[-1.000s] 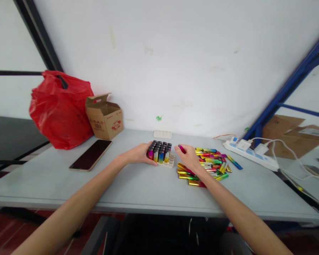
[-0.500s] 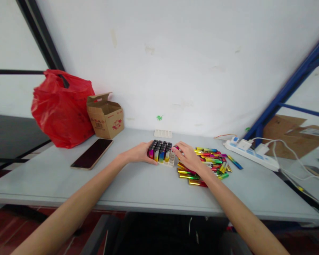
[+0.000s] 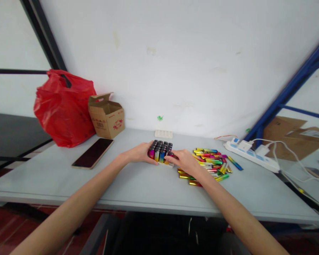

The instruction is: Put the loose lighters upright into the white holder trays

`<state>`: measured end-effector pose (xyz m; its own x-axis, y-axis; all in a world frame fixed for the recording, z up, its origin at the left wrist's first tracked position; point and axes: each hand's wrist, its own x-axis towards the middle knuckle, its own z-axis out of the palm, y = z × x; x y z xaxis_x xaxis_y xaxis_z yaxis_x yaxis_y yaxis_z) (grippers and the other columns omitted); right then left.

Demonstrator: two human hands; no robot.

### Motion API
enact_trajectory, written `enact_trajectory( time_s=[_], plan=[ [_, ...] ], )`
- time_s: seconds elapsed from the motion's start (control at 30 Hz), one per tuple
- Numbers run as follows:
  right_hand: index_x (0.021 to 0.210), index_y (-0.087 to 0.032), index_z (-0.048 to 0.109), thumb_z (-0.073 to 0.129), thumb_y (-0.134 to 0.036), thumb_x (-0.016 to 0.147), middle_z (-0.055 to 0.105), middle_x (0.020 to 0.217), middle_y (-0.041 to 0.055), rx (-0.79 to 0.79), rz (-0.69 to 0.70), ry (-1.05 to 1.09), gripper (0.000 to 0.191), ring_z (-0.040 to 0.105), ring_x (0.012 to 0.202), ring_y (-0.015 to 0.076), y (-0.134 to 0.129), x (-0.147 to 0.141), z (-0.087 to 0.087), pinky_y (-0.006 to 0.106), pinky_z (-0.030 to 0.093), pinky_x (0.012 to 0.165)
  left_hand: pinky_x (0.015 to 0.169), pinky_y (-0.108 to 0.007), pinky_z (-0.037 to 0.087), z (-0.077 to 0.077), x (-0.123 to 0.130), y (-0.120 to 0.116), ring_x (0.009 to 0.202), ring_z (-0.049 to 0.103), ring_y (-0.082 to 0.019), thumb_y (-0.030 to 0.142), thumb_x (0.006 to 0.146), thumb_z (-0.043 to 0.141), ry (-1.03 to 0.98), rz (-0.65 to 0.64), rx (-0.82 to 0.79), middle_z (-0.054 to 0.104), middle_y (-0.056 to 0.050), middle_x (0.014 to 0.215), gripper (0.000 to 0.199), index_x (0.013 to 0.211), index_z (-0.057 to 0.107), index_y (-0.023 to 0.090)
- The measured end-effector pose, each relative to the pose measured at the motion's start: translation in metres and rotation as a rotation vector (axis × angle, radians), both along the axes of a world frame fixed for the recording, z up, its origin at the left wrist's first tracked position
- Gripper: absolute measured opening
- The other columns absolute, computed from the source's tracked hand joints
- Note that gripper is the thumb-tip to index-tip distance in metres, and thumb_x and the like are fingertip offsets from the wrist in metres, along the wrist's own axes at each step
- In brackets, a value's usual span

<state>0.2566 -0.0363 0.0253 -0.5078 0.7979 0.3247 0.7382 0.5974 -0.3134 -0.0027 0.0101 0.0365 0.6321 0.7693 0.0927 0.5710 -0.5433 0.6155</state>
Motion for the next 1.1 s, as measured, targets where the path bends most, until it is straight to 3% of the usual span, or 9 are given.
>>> enact_trajectory(
  time_s=[0.17, 0.3, 0.47, 0.63, 0.8, 0.9, 1.0, 1.1],
  plan=[
    [0.080, -0.021, 0.067, 0.042, -0.063, 0.104, 0.072, 0.073, 0.0072, 0.026, -0.073, -0.111, 0.055, 0.063, 0.065, 0.0201, -0.001, -0.001, 0.004, 0.029, 0.033, 0.061, 0.084, -0.035, 0.054, 0.000, 0.000, 0.001, 0.102, 0.071, -0.031, 0.062, 0.063, 0.086, 0.006, -0.016, 0.018, 0.076, -0.006, 0.116, 0.080, 0.126, 0.057, 0.021],
    [0.094, -0.020, 0.070, 0.019, -0.043, 0.112, 0.074, 0.085, 0.0071, 0.029, -0.104, 0.028, 0.059, 0.068, 0.082, 0.0205, 0.010, 0.030, 0.010, 0.029, 0.044, 0.078, 0.089, -0.035, 0.055, 0.001, 0.000, 0.000, 0.106, 0.071, -0.030, 0.062, 0.065, 0.085, -0.009, -0.025, 0.014, 0.075, -0.006, 0.122, 0.084, 0.131, 0.055, 0.022],
    [0.115, -0.015, 0.071, 0.049, -0.030, 0.104, 0.071, 0.116, 0.0150, 0.052, -0.211, -0.153, 0.028, 0.064, 0.113, 0.0256, 0.033, 0.091, 0.006, 0.035, 0.044, 0.102, 0.092, -0.035, 0.054, 0.001, 0.000, 0.000, 0.109, 0.070, -0.031, 0.063, 0.066, 0.085, -0.014, -0.034, 0.008, 0.074, -0.006, 0.124, 0.085, 0.133, 0.055, 0.021],
    [0.104, -0.016, 0.078, 0.066, -0.039, 0.095, 0.074, 0.111, 0.0145, -0.126, -0.249, -0.298, 0.028, 0.069, 0.103, 0.0269, 0.039, 0.119, 0.006, 0.034, 0.048, 0.095, 0.091, -0.036, 0.055, 0.002, -0.001, 0.000, 0.110, 0.070, -0.031, 0.062, 0.065, 0.085, 0.000, -0.034, 0.024, 0.074, -0.006, 0.124, 0.084, 0.133, 0.056, 0.022],
    [0.099, -0.020, 0.080, 0.067, -0.037, 0.093, 0.079, 0.098, 0.0095, -0.224, -0.262, -0.325, 0.021, 0.072, 0.091, 0.0250, 0.037, 0.109, 0.008, 0.030, 0.049, 0.081, 0.091, -0.038, 0.055, 0.002, 0.000, 0.000, 0.109, 0.070, -0.032, 0.062, 0.064, 0.085, -0.009, -0.030, 0.021, 0.075, -0.006, 0.123, 0.085, 0.133, 0.057, 0.021],
    [0.097, -0.020, 0.079, 0.066, -0.030, 0.093, 0.079, 0.100, 0.0100, -0.176, -0.218, -0.313, 0.017, 0.072, 0.092, 0.0250, 0.037, 0.104, 0.007, 0.031, 0.049, 0.082, 0.090, -0.037, 0.056, 0.002, 0.000, 0.001, 0.108, 0.071, -0.032, 0.063, 0.065, 0.085, 0.000, -0.024, 0.012, 0.075, -0.006, 0.122, 0.086, 0.133, 0.056, 0.020],
    [0.098, -0.018, 0.077, 0.063, -0.029, 0.094, 0.078, 0.101, 0.0103, -0.053, -0.207, -0.130, 0.018, 0.071, 0.092, 0.0238, 0.036, 0.101, 0.009, 0.032, 0.050, 0.086, 0.092, -0.036, 0.055, 0.002, 0.000, 0.001, 0.111, 0.070, -0.032, 0.065, 0.064, 0.085, -0.003, -0.024, 0.016, 0.074, -0.006, 0.125, 0.089, 0.135, 0.055, 0.021],
    [0.111, -0.017, 0.072, 0.059, -0.037, 0.096, 0.076, 0.096, 0.0080, 0.020, -0.252, 0.217, 0.028, 0.069, 0.078, 0.0196, 0.036, 0.098, 0.011, 0.032, 0.052, 0.080, 0.092, -0.037, 0.055, 0.001, -0.001, 0.001, 0.111, 0.070, -0.032, 0.067, 0.064, 0.084, 0.004, -0.018, 0.024, 0.074, -0.006, 0.125, 0.091, 0.137, 0.055, 0.021]
  ],
)
